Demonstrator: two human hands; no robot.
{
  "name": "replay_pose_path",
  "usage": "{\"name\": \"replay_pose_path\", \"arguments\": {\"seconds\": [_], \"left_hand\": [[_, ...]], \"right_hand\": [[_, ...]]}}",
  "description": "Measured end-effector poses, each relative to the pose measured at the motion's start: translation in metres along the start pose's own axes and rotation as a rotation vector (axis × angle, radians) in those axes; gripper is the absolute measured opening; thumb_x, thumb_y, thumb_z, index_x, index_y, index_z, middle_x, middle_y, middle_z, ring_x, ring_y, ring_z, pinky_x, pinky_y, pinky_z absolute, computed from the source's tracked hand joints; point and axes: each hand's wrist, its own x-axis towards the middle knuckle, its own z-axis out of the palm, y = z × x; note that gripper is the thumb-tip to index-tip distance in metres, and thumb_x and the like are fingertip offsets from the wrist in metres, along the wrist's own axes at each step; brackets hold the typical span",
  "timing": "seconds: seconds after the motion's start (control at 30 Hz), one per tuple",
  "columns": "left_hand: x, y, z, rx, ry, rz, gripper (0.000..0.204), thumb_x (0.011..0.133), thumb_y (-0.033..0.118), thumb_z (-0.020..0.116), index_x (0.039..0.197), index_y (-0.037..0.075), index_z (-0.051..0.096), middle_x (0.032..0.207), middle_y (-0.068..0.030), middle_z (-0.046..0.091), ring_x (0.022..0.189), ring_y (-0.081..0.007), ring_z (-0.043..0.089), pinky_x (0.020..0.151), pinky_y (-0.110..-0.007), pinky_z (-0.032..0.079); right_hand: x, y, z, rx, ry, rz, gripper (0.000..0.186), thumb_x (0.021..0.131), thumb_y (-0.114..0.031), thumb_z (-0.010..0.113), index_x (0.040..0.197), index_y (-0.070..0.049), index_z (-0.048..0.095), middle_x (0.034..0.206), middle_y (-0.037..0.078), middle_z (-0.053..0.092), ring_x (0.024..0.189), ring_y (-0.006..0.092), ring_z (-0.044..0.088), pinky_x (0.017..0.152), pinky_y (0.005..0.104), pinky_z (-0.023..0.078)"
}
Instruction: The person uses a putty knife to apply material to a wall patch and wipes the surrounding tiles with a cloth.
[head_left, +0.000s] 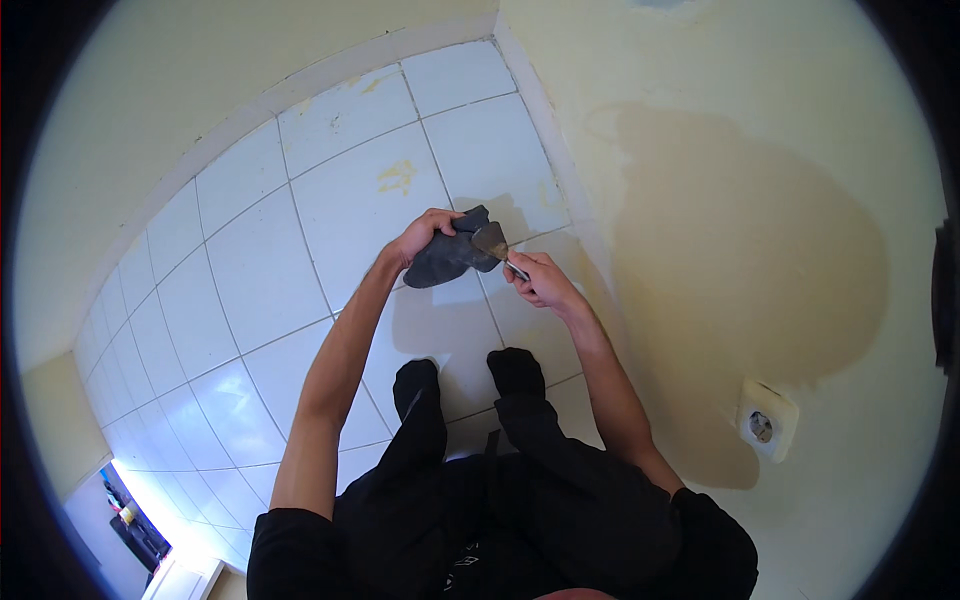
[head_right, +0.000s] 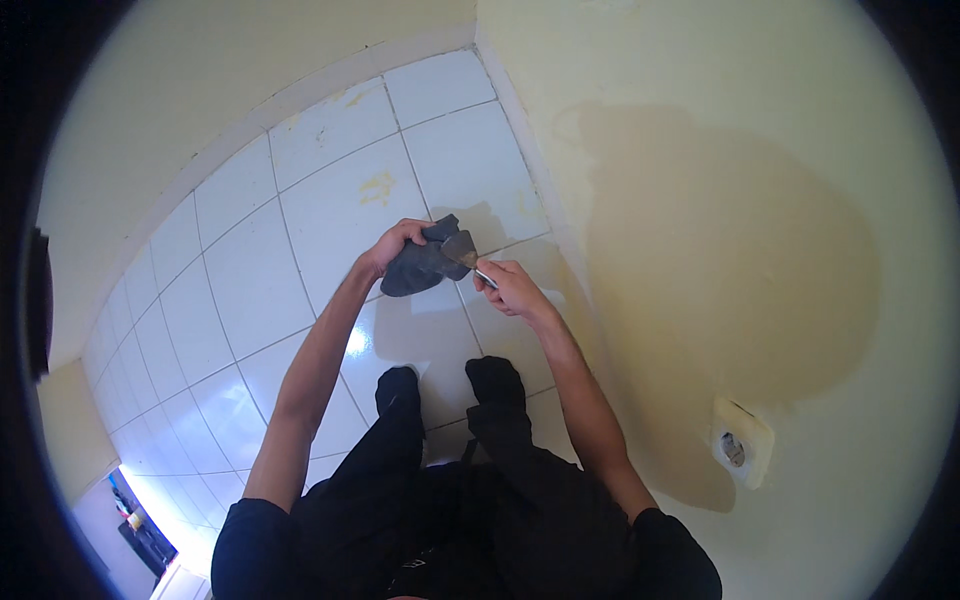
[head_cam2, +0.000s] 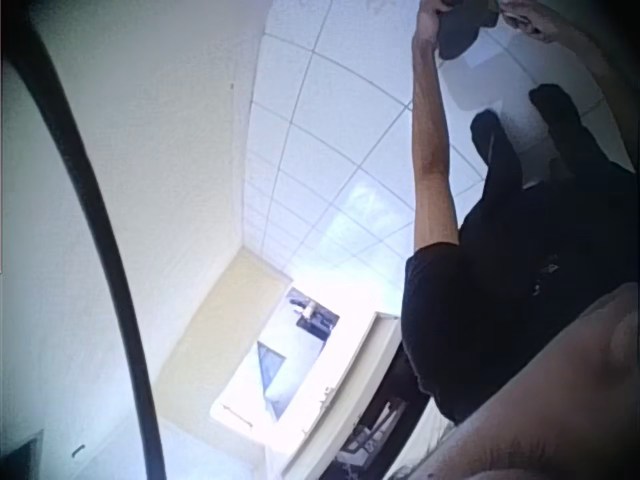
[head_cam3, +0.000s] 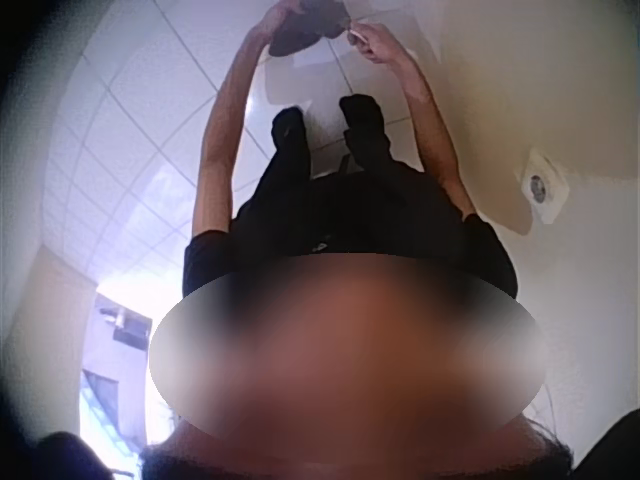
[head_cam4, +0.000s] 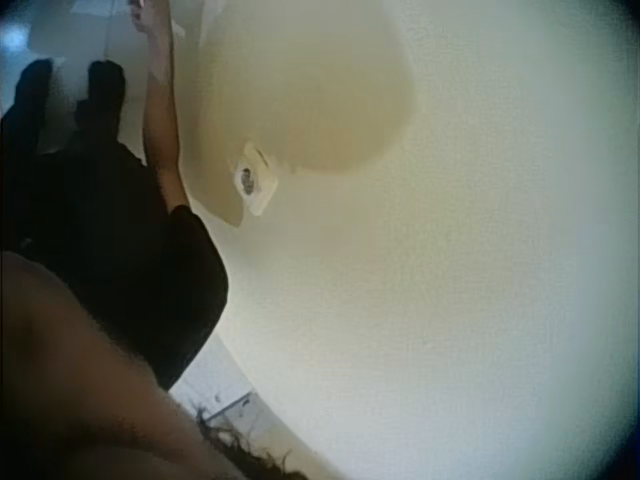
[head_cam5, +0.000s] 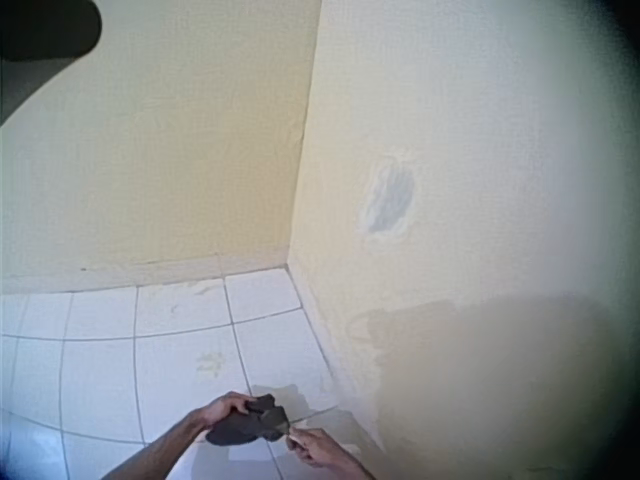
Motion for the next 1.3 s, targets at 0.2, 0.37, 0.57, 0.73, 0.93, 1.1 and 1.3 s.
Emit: {"name": "replay_pose_path", "arguments": {"seconds": [0.2,0.37,0.57,0.73,0.93,1.1,1.3], "left_hand": [[0.001,-0.018,-0.019,0.100,0.061,-0.001,0.048,0.073,0.011,0.056,0.114,-0.010,0.068,0.099,-0.0135,0.071,0.079,-0.0186,0.067,0.076,-0.029,0.057],[-0.003,-0.001,-0.002,0.084,0.080,-0.012,0.046,0.073,0.012,0.057,0.113,-0.010,0.068,0.097,-0.0138,0.071,0.080,-0.0183,0.068,0.076,-0.029,0.057],[-0.007,0.002,-0.014,0.249,-0.006,-0.062,0.049,0.073,0.014,0.057,0.113,-0.010,0.069,0.096,-0.0137,0.072,0.080,-0.0182,0.068,0.076,-0.029,0.057],[-0.011,0.010,-0.009,0.197,-0.122,-0.085,0.055,0.073,0.015,0.056,0.119,-0.012,0.066,0.096,-0.0145,0.073,0.077,-0.0186,0.068,0.076,-0.029,0.057],[-0.018,0.009,-0.017,0.142,-0.091,-0.070,0.055,0.073,0.014,0.057,0.121,-0.011,0.066,0.098,-0.0152,0.073,0.082,-0.0180,0.067,0.079,-0.029,0.056],[-0.011,-0.002,-0.023,0.369,0.122,0.133,0.048,0.077,0.011,0.057,0.121,-0.006,0.066,0.120,-0.0103,0.067,0.089,-0.0184,0.066,0.082,-0.031,0.055],[-0.005,-0.007,0.012,0.981,0.394,0.520,0.033,0.081,0.007,0.061,0.113,0.004,0.071,0.127,-0.0086,0.057,0.108,-0.0256,0.061,0.084,-0.037,0.056]], "right_hand": [[-0.012,0.005,-0.010,-0.185,0.040,0.076,0.047,0.106,-0.042,0.047,0.078,-0.006,0.058,0.054,-0.006,0.036,0.041,0.0046,0.030,0.038,0.0254,0.022],[-0.023,0.021,-0.018,-0.370,0.222,-0.140,0.039,0.103,-0.037,0.052,0.092,-0.004,0.069,0.052,-0.001,0.037,0.048,0.0081,0.042,0.047,0.0285,0.031],[-0.022,-0.002,0.025,-0.677,0.534,-0.785,0.030,0.096,-0.008,0.064,0.125,-0.010,0.069,0.070,0.003,0.050,0.058,0.0130,0.047,0.052,0.0304,0.039],[-0.013,0.008,0.017,-0.931,0.539,-0.774,0.045,0.090,-0.005,0.070,0.132,-0.020,0.067,0.076,0.006,0.053,0.059,0.0176,0.048,0.055,0.0314,0.042],[-0.022,0.005,0.005,-0.878,0.449,-0.658,0.039,0.089,-0.005,0.067,0.125,-0.019,0.071,0.082,0.007,0.061,0.066,0.0232,0.061,0.059,0.0345,0.049],[-0.033,0.004,-0.003,-0.859,0.524,-0.588,0.030,0.091,-0.005,0.065,0.120,-0.011,0.071,0.084,0.011,0.064,0.066,0.0268,0.063,0.060,0.0351,0.049],[-0.035,0.025,-0.019,-0.725,0.635,-0.605,0.017,0.092,-0.006,0.064,0.108,-0.001,0.068,0.086,0.015,0.067,0.067,0.0308,0.065,0.062,0.0357,0.051]]}}
